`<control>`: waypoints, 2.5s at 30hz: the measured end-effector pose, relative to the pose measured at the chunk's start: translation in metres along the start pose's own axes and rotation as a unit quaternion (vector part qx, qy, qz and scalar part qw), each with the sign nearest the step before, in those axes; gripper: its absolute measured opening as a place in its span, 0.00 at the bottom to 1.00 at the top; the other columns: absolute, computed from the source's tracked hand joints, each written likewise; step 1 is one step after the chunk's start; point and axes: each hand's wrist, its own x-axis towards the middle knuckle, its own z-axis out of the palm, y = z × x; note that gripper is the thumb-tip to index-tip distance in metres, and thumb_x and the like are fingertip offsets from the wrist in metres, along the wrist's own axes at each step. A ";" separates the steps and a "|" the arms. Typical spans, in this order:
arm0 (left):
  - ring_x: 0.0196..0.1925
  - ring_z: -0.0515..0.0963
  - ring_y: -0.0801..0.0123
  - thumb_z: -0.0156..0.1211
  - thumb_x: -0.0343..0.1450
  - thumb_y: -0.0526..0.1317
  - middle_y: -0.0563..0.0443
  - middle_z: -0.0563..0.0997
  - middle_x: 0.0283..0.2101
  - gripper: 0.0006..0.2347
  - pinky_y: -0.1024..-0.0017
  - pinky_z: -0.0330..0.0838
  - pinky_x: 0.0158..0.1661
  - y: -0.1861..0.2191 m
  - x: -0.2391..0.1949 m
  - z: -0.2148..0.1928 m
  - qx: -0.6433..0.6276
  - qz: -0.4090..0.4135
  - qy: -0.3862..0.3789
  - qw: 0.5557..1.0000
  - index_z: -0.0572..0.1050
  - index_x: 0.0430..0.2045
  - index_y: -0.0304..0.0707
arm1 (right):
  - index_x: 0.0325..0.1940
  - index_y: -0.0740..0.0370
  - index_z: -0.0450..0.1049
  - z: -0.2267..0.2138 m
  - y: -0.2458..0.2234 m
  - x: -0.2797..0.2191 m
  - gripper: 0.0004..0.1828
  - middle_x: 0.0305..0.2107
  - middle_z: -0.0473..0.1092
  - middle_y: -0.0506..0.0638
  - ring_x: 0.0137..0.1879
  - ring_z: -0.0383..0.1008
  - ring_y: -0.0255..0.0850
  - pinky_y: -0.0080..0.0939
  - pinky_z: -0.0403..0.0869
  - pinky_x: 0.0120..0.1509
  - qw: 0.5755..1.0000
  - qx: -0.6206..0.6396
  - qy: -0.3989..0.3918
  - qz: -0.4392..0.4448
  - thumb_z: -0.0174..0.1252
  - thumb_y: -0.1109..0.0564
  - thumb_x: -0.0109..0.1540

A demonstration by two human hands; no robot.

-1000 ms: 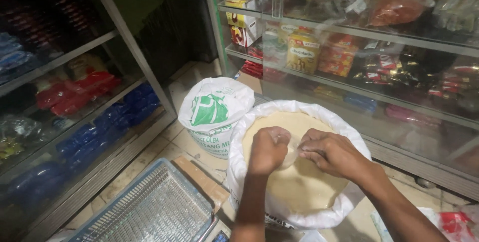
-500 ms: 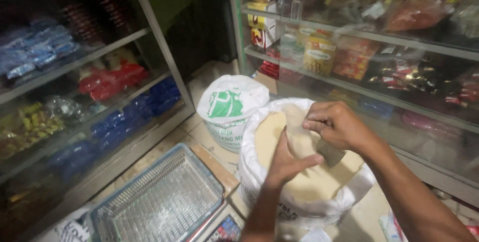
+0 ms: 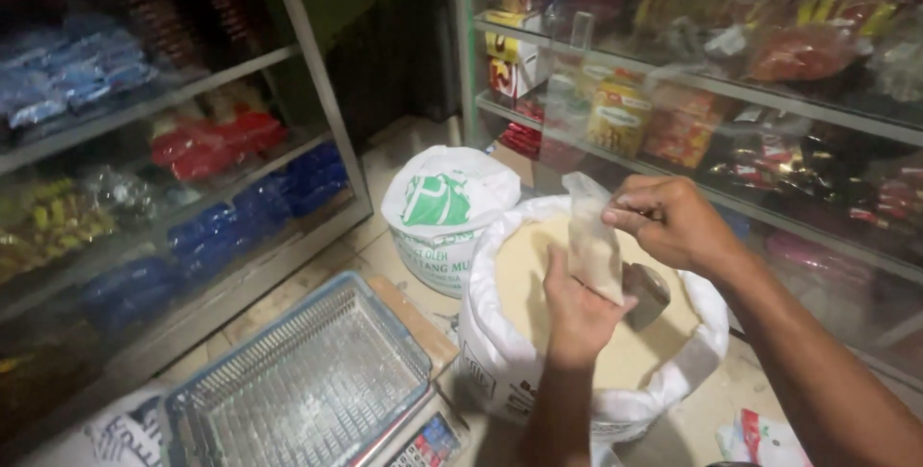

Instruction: Packaging bulk flour from a large sack into individual plastic bags using a scoop and a digital scale.

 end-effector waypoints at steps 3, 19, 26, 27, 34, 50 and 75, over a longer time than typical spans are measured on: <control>0.45 0.81 0.55 0.55 0.72 0.64 0.45 0.81 0.50 0.28 0.54 0.71 0.45 -0.002 0.045 -0.005 -0.016 0.057 0.086 0.995 0.72 0.55 0.41 | 0.27 0.61 0.83 -0.003 0.002 -0.001 0.06 0.26 0.79 0.54 0.30 0.78 0.51 0.49 0.74 0.38 1.000 -0.006 -0.006 0.003 0.67 0.59 0.58; 0.30 0.73 0.71 0.63 0.63 0.54 0.49 0.77 0.28 0.23 0.77 0.69 0.33 0.123 -0.089 0.074 0.559 0.261 0.066 0.784 0.80 0.34 0.27 | 0.30 0.67 0.80 0.003 -0.049 0.016 0.01 0.22 0.73 0.48 0.20 0.65 0.42 0.44 0.67 0.29 0.984 -0.109 -0.082 -0.118 0.65 0.65 0.55; 0.20 0.74 0.70 0.63 0.58 0.49 0.51 0.78 0.20 0.16 0.75 0.71 0.26 0.194 -0.194 0.113 0.726 0.227 0.196 0.619 0.83 0.28 0.34 | 0.29 0.66 0.78 0.049 -0.139 0.044 0.04 0.23 0.75 0.49 0.25 0.67 0.48 0.47 0.67 0.34 0.972 -0.080 -0.100 -0.195 0.66 0.63 0.56; 0.25 0.77 0.68 0.61 0.58 0.51 0.51 0.80 0.22 0.17 0.74 0.73 0.31 0.200 -0.208 0.111 0.734 0.247 0.245 0.584 0.84 0.29 0.36 | 0.29 0.67 0.78 0.059 -0.148 0.048 0.04 0.25 0.74 0.49 0.25 0.68 0.48 0.48 0.67 0.35 0.963 -0.069 -0.114 -0.235 0.66 0.63 0.57; 0.32 0.86 0.51 0.59 0.61 0.44 0.47 0.83 0.23 0.07 0.63 0.78 0.37 0.258 -0.257 0.016 0.716 0.302 0.362 0.515 0.83 0.25 0.50 | 0.29 0.52 0.82 0.181 -0.169 0.059 0.03 0.28 0.78 0.50 0.41 0.80 0.55 0.55 0.77 0.43 0.948 -0.046 -0.152 -0.275 0.70 0.54 0.55; 0.48 0.83 0.41 0.55 0.69 0.43 0.38 0.85 0.35 0.11 0.51 0.77 0.47 0.186 -0.315 -0.106 0.707 0.134 0.491 0.490 0.84 0.33 0.43 | 0.28 0.49 0.82 0.303 -0.146 -0.007 0.10 0.29 0.79 0.50 0.41 0.81 0.53 0.60 0.80 0.45 0.881 -0.140 -0.374 -0.254 0.61 0.45 0.57; 0.47 0.84 0.42 0.52 0.69 0.45 0.36 0.84 0.37 0.13 0.52 0.76 0.49 0.180 -0.326 -0.074 0.767 0.068 0.494 0.403 0.79 0.42 0.42 | 0.21 0.57 0.75 0.363 -0.143 -0.042 0.11 0.24 0.72 0.52 0.31 0.79 0.54 0.51 0.76 0.35 0.955 -0.101 -0.219 -0.172 0.59 0.52 0.56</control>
